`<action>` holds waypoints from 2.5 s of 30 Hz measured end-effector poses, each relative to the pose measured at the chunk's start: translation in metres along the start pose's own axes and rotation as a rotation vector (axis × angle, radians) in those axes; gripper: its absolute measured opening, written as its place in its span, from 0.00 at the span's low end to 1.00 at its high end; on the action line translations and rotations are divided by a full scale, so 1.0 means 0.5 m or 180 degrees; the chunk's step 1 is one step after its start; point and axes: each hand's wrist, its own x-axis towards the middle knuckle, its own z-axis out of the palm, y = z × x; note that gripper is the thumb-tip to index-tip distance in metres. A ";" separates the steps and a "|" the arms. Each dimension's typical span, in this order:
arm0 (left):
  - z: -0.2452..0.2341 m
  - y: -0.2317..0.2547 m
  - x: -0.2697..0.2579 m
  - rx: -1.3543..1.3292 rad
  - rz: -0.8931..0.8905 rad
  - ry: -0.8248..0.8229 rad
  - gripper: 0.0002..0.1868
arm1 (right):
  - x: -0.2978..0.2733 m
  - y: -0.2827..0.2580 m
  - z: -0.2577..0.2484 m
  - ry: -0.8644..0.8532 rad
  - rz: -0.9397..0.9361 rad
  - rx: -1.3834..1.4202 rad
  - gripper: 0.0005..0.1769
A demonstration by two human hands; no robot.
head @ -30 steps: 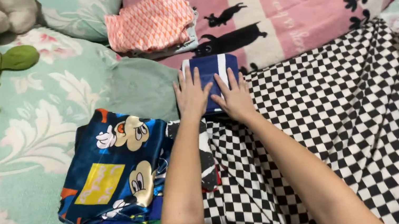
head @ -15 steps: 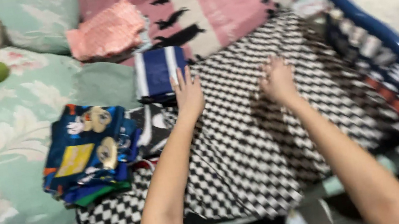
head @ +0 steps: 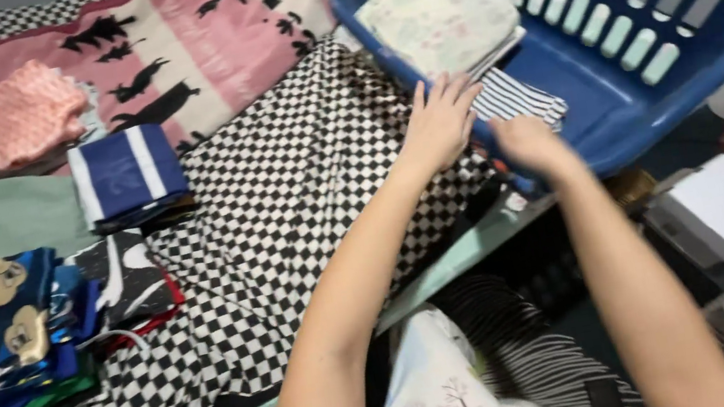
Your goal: Fold various articles of clothing, including a blue shirt and a striped tank top, on a bed.
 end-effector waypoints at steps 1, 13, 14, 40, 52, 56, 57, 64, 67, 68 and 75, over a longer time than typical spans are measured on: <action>0.019 0.013 -0.007 -0.0061 0.0060 -0.0111 0.23 | -0.010 -0.011 0.023 -0.0091 0.0078 0.0054 0.30; 0.098 -0.045 -0.104 0.0342 -0.0245 -0.1095 0.11 | -0.176 -0.274 -0.096 -0.0964 -0.0029 0.0818 0.39; 0.121 -0.045 -0.101 0.0456 -0.0245 -0.1301 0.08 | -0.193 -0.277 -0.108 -0.1196 -0.0182 0.0432 0.54; 0.561 -0.083 0.105 -0.0743 -0.0873 -0.1474 0.20 | -0.218 -0.281 -0.111 -0.0891 -0.0101 0.0901 0.36; -0.102 -0.128 -0.205 -0.2837 -0.2324 0.2447 0.20 | -0.229 -0.298 -0.176 -0.0252 0.0292 -0.0146 0.19; -0.192 -0.161 -0.465 -0.3648 -0.2583 0.3187 0.24 | -0.239 -0.273 -0.143 0.0982 0.0537 -0.0529 0.17; -0.148 -0.202 -0.548 -0.3584 -0.2619 0.3212 0.24 | -0.242 -0.259 -0.136 0.0947 0.0494 -0.0490 0.17; -0.070 -0.160 -0.803 -0.2692 -0.3856 0.1977 0.42 | -0.270 -0.290 -0.119 0.1803 0.0080 -0.0486 0.41; -0.071 -0.103 -0.801 -0.2892 -0.3991 0.1686 0.43 | -0.282 -0.336 0.000 0.1848 0.0123 0.0337 0.34; -0.069 -0.089 -0.802 -0.3077 -0.4157 0.1561 0.43 | -0.282 -0.346 0.058 0.1742 0.0212 0.1229 0.27; -0.078 -0.071 -0.842 -0.3775 -0.3927 0.1861 0.31 | -0.412 -0.619 0.316 0.0951 -0.0469 0.2224 0.18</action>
